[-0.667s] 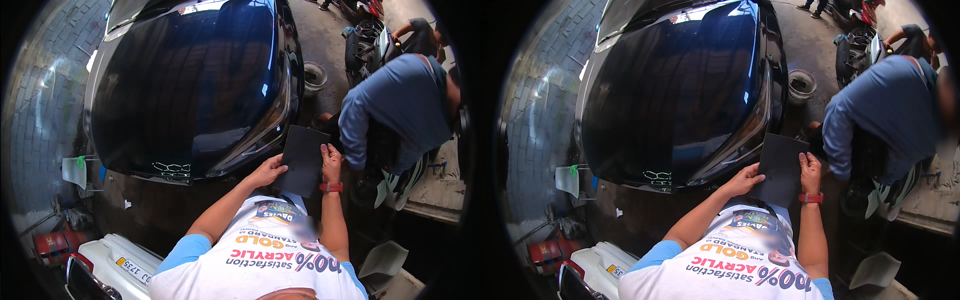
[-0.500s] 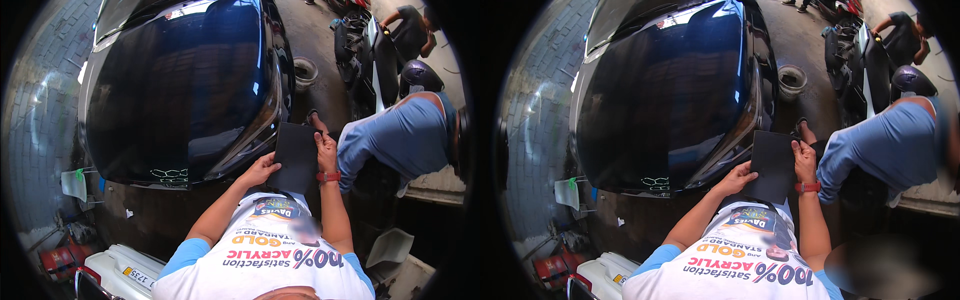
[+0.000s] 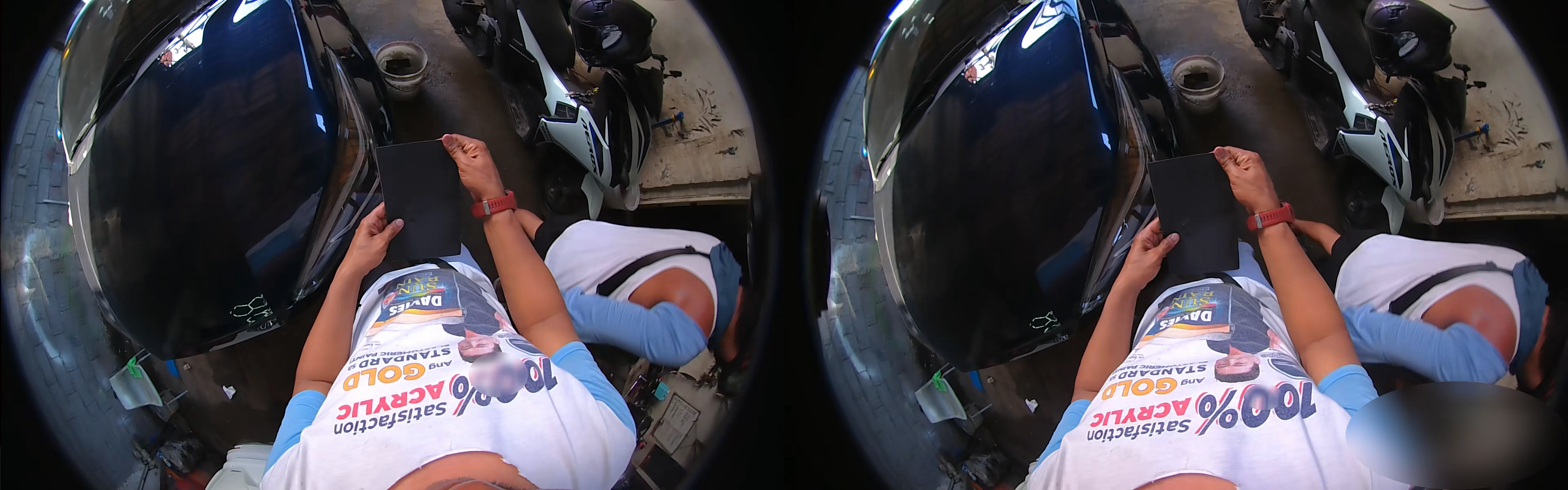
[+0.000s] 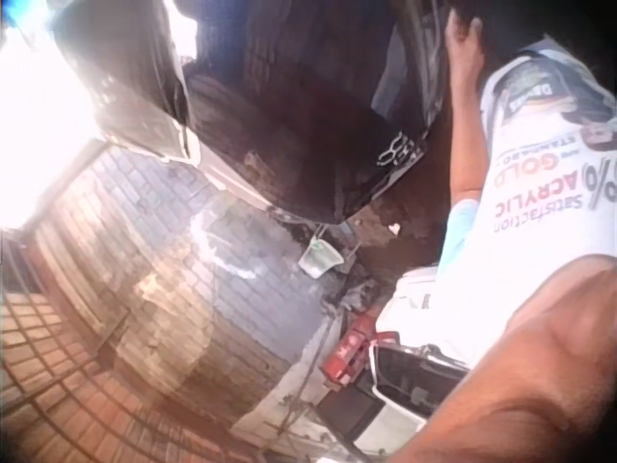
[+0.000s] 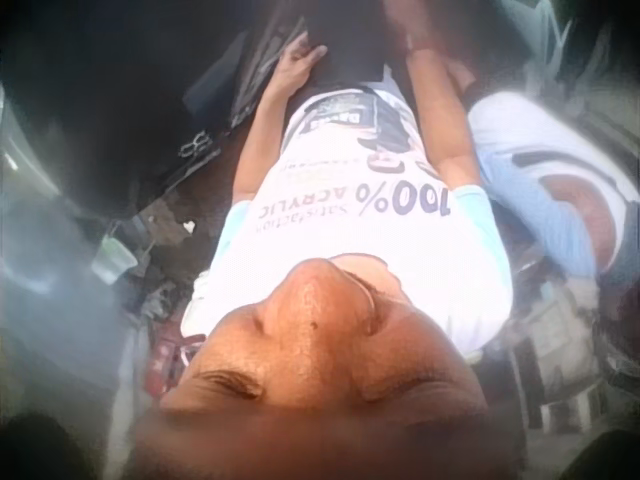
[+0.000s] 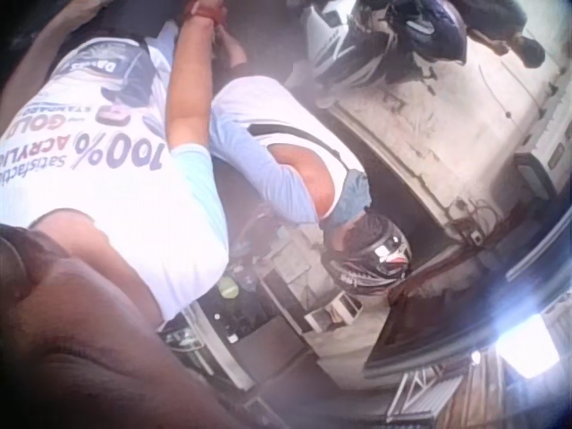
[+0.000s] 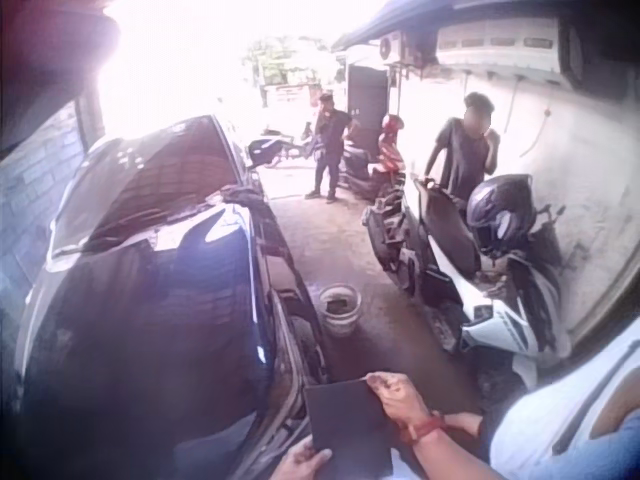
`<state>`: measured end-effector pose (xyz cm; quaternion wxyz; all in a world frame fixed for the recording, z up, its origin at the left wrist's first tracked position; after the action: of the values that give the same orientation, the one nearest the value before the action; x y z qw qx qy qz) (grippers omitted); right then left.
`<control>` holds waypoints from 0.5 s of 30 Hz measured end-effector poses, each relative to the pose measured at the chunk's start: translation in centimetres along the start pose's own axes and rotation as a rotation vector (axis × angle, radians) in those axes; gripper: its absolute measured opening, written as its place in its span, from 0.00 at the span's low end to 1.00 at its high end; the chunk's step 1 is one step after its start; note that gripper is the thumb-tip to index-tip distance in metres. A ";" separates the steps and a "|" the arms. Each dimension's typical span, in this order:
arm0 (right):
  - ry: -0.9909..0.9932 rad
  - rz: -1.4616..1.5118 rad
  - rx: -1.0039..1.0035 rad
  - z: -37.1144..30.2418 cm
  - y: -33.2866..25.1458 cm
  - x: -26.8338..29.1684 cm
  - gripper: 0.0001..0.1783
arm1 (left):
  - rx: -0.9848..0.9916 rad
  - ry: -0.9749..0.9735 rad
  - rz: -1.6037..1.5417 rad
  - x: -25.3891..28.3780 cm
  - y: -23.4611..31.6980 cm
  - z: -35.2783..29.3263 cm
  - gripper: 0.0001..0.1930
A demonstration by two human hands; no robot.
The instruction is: The person sands the front bumper of a black car using sandpaper and a cloth. They repeatedly dip the sandpaper into a bucket of water and wipe the surface, focusing on a specific area near the wheel arch.
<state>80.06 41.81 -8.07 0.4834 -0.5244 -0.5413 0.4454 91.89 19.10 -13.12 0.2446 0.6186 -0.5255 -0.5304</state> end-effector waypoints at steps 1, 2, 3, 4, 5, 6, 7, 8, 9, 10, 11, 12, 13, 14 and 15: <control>-0.016 -0.061 0.003 0.3 0.2 0.5 0.24 | 0.010 -0.008 0.017 -0.4 0.4 0.2 0.21; 0.016 -0.036 0.029 0.5 0.5 0.9 0.23 | 0.020 -0.017 0.033 -0.7 0.5 0.6 0.22; 0.048 -0.012 0.056 0.7 0.7 1.3 0.24 | -0.002 -0.001 0.060 -1.0 0.5 1.3 0.21; 0.071 0.019 0.081 0.9 0.4 1.2 0.26 | -0.024 0.025 0.091 -1.0 0.6 1.9 0.20; 0.117 -0.104 0.101 0.9 0.2 1.4 0.28 | -0.047 0.052 0.122 -1.0 0.7 2.6 0.20; 0.163 -0.228 0.121 0.5 -0.2 1.9 0.31 | -0.069 0.128 0.249 -0.8 0.4 3.3 0.18; 0.207 -0.355 0.143 0.1 -0.8 2.2 0.35 | -0.094 0.205 0.374 -0.6 0.0 4.2 0.16; 0.178 -0.410 0.158 -0.3 -1.0 2.3 0.37 | -0.116 0.279 0.501 -0.9 0.3 5.0 0.14; 0.149 -0.465 0.174 -0.8 -1.1 2.3 0.39 | -0.143 0.314 0.532 -1.6 0.5 5.8 0.13; 0.124 -0.524 0.185 -1.2 -1.1 2.5 0.41 | -0.167 0.344 0.560 -3.3 1.8 6.4 0.12; 0.097 -0.528 0.220 -1.3 -0.6 2.4 0.43 | -0.193 0.371 0.592 -4.8 2.8 7.1 0.11; 0.091 -0.447 0.170 -0.9 0.5 2.6 0.44 | -0.228 0.353 0.708 -6.1 3.3 8.1 0.13; 0.077 -0.361 0.122 0.0 1.4 2.8 0.45 | -0.264 0.341 0.826 -7.6 3.8 9.3 0.14; 0.065 -0.277 0.074 1.2 2.0 3.5 0.46 | -0.299 0.326 0.944 -8.9 4.0 10.8 0.16; 0.070 -0.081 0.047 2.7 2.5 4.9 0.42 | -0.355 0.325 0.983 -9.4 2.8 12.8 0.20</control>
<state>77.78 46.86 -10.61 0.5319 -0.5059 -0.5340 0.4194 80.23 29.98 -11.03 0.6423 0.3234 -0.6106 -0.3318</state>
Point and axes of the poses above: each hand's wrist, its own z-axis towards the middle knuckle, its own x-axis out of the back of the hand, y = z × x, the point moved 3 cm from there along z, towards the middle knuckle, and after that the axes turned 6 degrees about y, right-handed, at the moved point
